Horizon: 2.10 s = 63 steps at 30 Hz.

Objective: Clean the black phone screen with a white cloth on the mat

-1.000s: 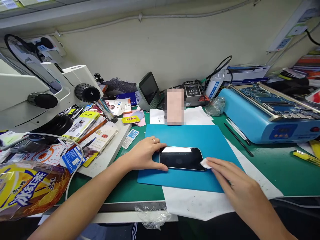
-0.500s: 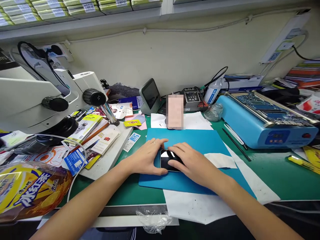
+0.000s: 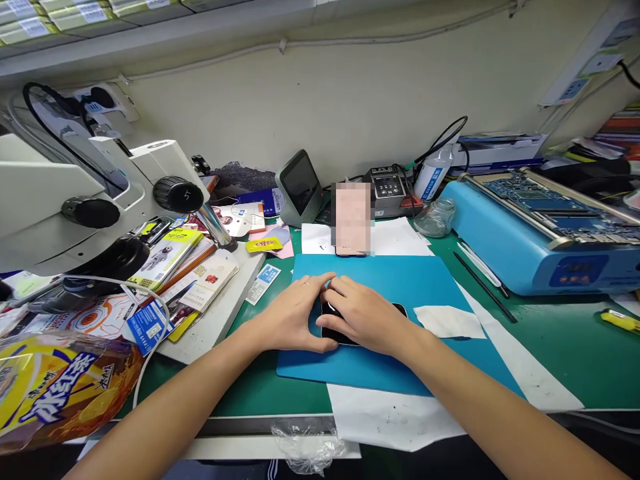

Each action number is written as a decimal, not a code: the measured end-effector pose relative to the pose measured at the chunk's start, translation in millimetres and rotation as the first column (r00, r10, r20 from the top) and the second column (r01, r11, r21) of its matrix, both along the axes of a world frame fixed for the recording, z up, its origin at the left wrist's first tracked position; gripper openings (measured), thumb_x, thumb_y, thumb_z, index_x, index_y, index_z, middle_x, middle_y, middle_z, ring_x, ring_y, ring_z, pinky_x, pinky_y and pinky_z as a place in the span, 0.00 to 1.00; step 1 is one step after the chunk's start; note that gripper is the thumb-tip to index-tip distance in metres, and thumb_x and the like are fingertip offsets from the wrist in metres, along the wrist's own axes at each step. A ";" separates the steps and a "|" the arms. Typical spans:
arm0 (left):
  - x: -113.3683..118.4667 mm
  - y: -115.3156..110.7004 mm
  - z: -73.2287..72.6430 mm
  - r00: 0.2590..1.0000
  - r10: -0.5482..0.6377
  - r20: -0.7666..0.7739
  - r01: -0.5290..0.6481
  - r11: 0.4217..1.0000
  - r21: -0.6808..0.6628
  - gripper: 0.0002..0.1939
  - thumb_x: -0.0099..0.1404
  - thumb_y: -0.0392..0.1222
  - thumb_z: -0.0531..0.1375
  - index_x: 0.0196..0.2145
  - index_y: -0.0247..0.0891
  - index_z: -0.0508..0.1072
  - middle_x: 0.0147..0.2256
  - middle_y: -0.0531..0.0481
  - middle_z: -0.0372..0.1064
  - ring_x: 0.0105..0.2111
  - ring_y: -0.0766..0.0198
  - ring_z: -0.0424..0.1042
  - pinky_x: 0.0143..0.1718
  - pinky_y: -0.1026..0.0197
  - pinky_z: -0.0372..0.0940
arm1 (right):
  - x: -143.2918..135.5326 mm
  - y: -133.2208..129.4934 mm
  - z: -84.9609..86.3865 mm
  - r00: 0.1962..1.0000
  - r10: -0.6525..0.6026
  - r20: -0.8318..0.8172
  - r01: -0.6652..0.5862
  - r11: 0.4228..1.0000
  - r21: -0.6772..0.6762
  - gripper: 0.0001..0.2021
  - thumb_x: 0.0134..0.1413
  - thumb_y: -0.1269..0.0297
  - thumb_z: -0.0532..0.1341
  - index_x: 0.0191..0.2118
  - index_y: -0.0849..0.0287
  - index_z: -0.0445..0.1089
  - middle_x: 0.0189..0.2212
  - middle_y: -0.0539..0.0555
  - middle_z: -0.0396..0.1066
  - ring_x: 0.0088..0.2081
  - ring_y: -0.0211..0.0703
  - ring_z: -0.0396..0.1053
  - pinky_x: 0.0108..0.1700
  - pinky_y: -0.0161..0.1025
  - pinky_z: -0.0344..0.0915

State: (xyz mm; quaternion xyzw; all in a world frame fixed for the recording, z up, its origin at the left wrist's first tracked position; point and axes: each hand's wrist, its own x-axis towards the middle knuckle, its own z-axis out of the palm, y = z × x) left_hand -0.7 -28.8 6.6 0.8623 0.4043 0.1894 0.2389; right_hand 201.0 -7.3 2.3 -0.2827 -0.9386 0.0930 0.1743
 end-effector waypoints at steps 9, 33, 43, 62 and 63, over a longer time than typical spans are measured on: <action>2.4 -1.3 -1.0 1.000 -0.014 -0.005 0.014 1.000 0.005 0.55 0.54 0.47 0.70 0.71 0.41 0.44 0.57 0.39 0.65 0.51 0.46 0.68 0.55 0.45 0.64 | -1.6 -0.6 -1.7 0.998 -0.034 -0.048 0.034 0.999 -0.014 0.21 0.69 0.47 0.53 0.42 0.61 0.71 0.41 0.59 0.72 0.39 0.48 0.68 0.41 0.46 0.68; -2.0 -1.2 -4.1 0.997 -0.049 -0.054 0.050 0.999 0.012 0.66 0.58 0.52 0.70 0.73 0.42 0.24 0.60 0.36 0.62 0.55 0.41 0.67 0.55 0.43 0.64 | -3.5 -3.1 -2.0 0.996 -0.039 -0.075 0.034 0.997 -0.074 0.34 0.64 0.35 0.44 0.46 0.63 0.71 0.44 0.62 0.70 0.39 0.49 0.65 0.41 0.48 0.65; -4.4 0.5 -8.9 0.997 -0.059 -0.055 0.060 0.998 0.032 0.68 0.58 0.52 0.71 0.73 0.44 0.21 0.63 0.36 0.59 0.56 0.42 0.66 0.57 0.42 0.63 | -3.4 -2.4 -2.6 0.996 -0.052 -0.070 0.046 0.996 -0.077 0.34 0.66 0.36 0.44 0.48 0.63 0.71 0.44 0.63 0.70 0.40 0.50 0.65 0.42 0.49 0.66; -3.7 2.0 -5.7 0.997 -0.071 -0.037 0.071 0.997 0.022 0.66 0.58 0.51 0.71 0.73 0.44 0.25 0.64 0.35 0.59 0.59 0.38 0.65 0.56 0.40 0.64 | -5.3 -2.3 -4.9 0.996 -0.053 -0.073 0.049 0.998 -0.048 0.36 0.65 0.35 0.43 0.50 0.64 0.71 0.45 0.64 0.71 0.42 0.51 0.66 0.43 0.50 0.68; -3.5 1.9 -5.3 0.997 -0.071 -0.035 0.071 0.997 0.020 0.66 0.57 0.51 0.71 0.73 0.44 0.25 0.63 0.35 0.60 0.59 0.38 0.65 0.56 0.41 0.64 | -5.2 -2.2 -5.0 0.996 -0.052 -0.075 0.048 0.998 -0.049 0.35 0.65 0.36 0.43 0.50 0.63 0.71 0.45 0.63 0.71 0.42 0.51 0.66 0.43 0.50 0.68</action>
